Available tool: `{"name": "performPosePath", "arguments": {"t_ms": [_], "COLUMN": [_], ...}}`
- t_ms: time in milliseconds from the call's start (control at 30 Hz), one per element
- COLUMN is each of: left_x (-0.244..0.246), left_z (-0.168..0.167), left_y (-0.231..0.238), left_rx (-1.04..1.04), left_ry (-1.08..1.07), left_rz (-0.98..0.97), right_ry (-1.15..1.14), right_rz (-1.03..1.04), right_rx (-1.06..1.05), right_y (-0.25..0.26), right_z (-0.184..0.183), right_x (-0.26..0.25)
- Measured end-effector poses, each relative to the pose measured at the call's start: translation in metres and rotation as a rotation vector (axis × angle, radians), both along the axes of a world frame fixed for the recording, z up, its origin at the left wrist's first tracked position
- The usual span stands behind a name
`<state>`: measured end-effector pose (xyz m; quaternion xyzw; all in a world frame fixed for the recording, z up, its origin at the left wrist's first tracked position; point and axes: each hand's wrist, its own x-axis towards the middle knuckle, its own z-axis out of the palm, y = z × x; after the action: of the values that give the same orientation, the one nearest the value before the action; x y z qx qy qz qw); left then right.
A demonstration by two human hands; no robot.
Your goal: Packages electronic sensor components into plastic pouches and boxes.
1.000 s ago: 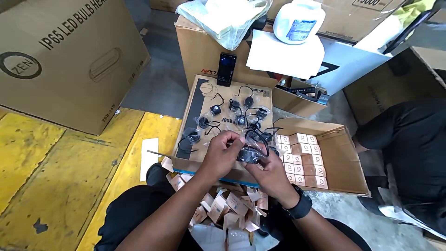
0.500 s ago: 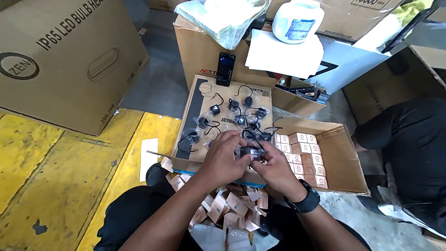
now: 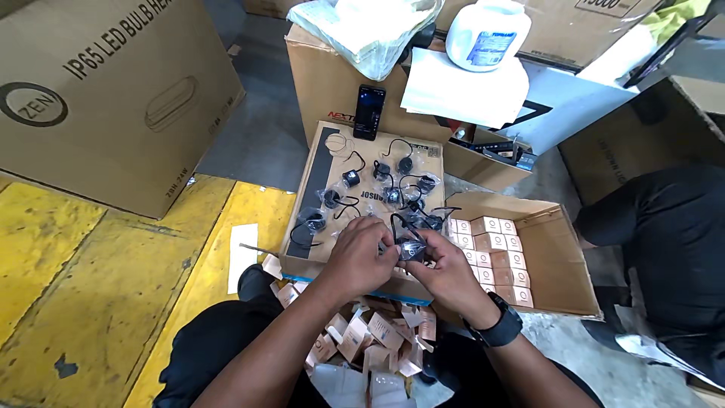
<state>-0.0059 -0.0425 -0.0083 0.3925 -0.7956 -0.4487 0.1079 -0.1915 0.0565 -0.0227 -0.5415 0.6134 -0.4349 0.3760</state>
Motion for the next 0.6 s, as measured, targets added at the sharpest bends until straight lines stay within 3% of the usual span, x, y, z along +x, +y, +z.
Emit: {"name": "performPosePath", "arguments": {"t_ms": [100,267,400,600], "left_x": [0.001,0.0,0.004,0.008], "left_z": [0.002,0.002,-0.001,0.001], "left_y": [0.001,0.002,-0.003,-0.008], "left_rx": [-0.017,-0.102,-0.012,0.031], "left_ry": [0.048,0.33,0.149,0.018], "left_rz": [-0.017,0.113,0.015,-0.104], "right_ry": [0.013,-0.053,-0.216,-0.247], "right_rz": [0.012,-0.014,0.062,0.154], "right_rx": [0.034,0.095,0.116,0.152], "right_y": [-0.001,-0.002,-0.002,-0.001], "right_z": [0.0,0.005,0.011,0.011], "right_x": [-0.003,-0.007,-0.009,-0.009]}}
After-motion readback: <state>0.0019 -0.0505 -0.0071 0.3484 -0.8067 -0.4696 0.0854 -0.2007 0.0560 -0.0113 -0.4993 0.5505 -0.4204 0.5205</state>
